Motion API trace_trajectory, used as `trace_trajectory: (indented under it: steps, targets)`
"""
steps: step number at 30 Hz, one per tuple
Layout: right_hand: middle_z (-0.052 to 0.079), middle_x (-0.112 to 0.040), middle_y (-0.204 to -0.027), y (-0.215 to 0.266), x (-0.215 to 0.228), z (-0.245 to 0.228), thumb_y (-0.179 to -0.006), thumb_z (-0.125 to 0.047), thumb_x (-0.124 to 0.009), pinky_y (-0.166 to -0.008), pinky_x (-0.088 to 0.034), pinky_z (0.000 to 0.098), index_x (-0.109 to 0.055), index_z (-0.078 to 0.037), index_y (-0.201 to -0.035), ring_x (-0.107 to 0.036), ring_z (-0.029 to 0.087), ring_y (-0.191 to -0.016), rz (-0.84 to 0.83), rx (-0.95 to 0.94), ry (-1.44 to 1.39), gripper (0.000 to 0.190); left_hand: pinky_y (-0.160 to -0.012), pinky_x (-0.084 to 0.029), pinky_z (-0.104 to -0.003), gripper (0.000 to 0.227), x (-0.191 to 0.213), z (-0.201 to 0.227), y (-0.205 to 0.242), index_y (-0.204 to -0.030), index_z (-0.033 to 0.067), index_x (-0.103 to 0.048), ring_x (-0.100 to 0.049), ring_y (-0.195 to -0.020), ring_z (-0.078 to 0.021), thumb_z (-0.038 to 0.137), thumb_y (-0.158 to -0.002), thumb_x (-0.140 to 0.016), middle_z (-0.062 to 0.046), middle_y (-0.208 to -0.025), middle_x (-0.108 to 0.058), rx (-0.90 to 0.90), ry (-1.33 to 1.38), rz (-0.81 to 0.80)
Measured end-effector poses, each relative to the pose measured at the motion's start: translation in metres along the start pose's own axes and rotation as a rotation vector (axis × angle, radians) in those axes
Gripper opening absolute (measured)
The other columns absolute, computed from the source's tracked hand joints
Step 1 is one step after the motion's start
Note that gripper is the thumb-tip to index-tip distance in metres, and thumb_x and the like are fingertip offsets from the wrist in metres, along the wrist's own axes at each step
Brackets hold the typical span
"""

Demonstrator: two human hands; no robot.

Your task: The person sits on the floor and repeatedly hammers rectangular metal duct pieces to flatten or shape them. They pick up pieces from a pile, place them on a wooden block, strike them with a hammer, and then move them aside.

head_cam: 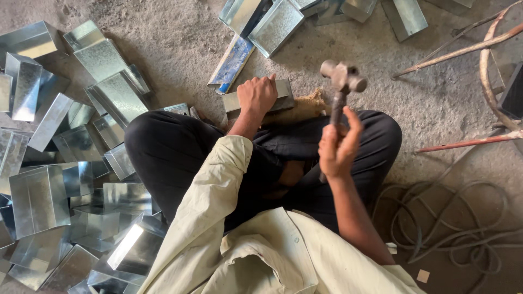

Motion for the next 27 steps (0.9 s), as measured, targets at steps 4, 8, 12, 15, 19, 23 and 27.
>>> trace_trajectory:
  steps: [4,8,12,15,19,23,27]
  targets:
    - [0.003,-0.065,-0.094,-0.014,-0.029,0.020,-0.113,-0.019,-0.057,-0.063,-0.048,0.0251,-0.043,-0.015,-0.150,-0.058,0.007,-0.073,-0.318,0.127,0.436,0.039,-0.052,-0.050,-0.049,0.054,0.003,0.003,0.001,-0.064,0.0107,-0.072,-0.069,-0.059,-0.0359,0.040,-0.102,-0.048,-0.016,-0.064,-0.069,-0.031,-0.034,0.047]
    - [0.000,-0.059,-0.073,-0.013,0.001,0.032,-0.106,-0.017,-0.057,-0.046,-0.044,0.0218,-0.047,-0.021,-0.150,-0.053,0.004,-0.053,-0.242,-0.358,0.296,0.045,-0.056,-0.051,-0.050,0.055,0.019,0.004,0.006,-0.067,0.0081,-0.074,-0.070,-0.064,-0.0373,0.040,-0.104,-0.049,-0.017,-0.070,-0.071,-0.046,0.045,0.152]
    - [-0.001,-0.053,-0.072,0.011,-0.002,0.003,-0.107,-0.012,-0.054,-0.041,-0.035,0.0208,-0.039,-0.016,-0.152,-0.044,0.003,-0.049,-0.094,-0.380,-0.049,0.048,-0.056,-0.049,-0.050,0.054,0.025,-0.006,0.011,-0.066,0.0085,-0.075,-0.067,-0.060,-0.0401,0.044,-0.099,-0.052,-0.019,-0.063,-0.068,0.039,0.214,0.113]
    - [0.000,-0.054,-0.071,0.017,-0.011,-0.012,-0.106,-0.010,-0.053,-0.040,-0.036,0.0208,-0.036,-0.014,-0.153,-0.044,0.003,-0.048,-0.139,-0.358,-0.130,0.050,-0.053,-0.044,-0.051,0.053,0.015,-0.033,0.009,-0.065,0.0066,-0.066,-0.060,-0.055,-0.0399,0.041,-0.100,-0.048,-0.017,-0.056,-0.062,0.083,0.695,0.309]
    - [0.003,-0.056,-0.079,0.019,-0.026,-0.038,-0.107,-0.005,-0.055,-0.044,-0.039,0.0220,-0.038,-0.010,-0.154,-0.048,0.005,-0.053,-0.265,-0.243,-0.102,0.051,-0.055,-0.036,-0.052,0.055,-0.055,-0.068,0.027,-0.065,0.0002,-0.047,-0.048,-0.051,-0.0385,0.035,-0.107,-0.037,-0.018,-0.054,-0.049,0.042,1.128,0.454]
    - [0.004,-0.060,-0.085,0.022,-0.033,-0.074,-0.109,-0.005,-0.055,-0.046,-0.041,0.0196,-0.034,-0.013,-0.152,-0.049,0.004,-0.056,-0.244,-0.010,-0.203,0.049,-0.064,-0.034,-0.051,0.054,-0.063,-0.068,0.029,-0.073,0.0002,-0.051,-0.047,-0.065,-0.0433,0.031,-0.113,-0.033,-0.022,-0.067,-0.052,-0.083,0.855,0.660]
    - [0.014,-0.064,-0.100,0.015,-0.067,-0.085,-0.111,-0.009,-0.058,-0.065,-0.049,0.0250,-0.038,-0.011,-0.151,-0.060,0.012,-0.074,-0.274,0.295,0.100,0.044,-0.059,-0.034,-0.049,0.052,-0.057,-0.066,0.023,-0.071,-0.0016,-0.050,-0.048,-0.060,-0.0417,0.030,-0.109,-0.035,-0.023,-0.064,-0.049,-0.042,1.039,0.526]
Point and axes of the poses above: each hand's wrist, its own y-axis away from the middle knuckle, its own x-axis out of the back of the hand, z = x × y, the point moved 8 cm from there along -y, towards the middle knuckle
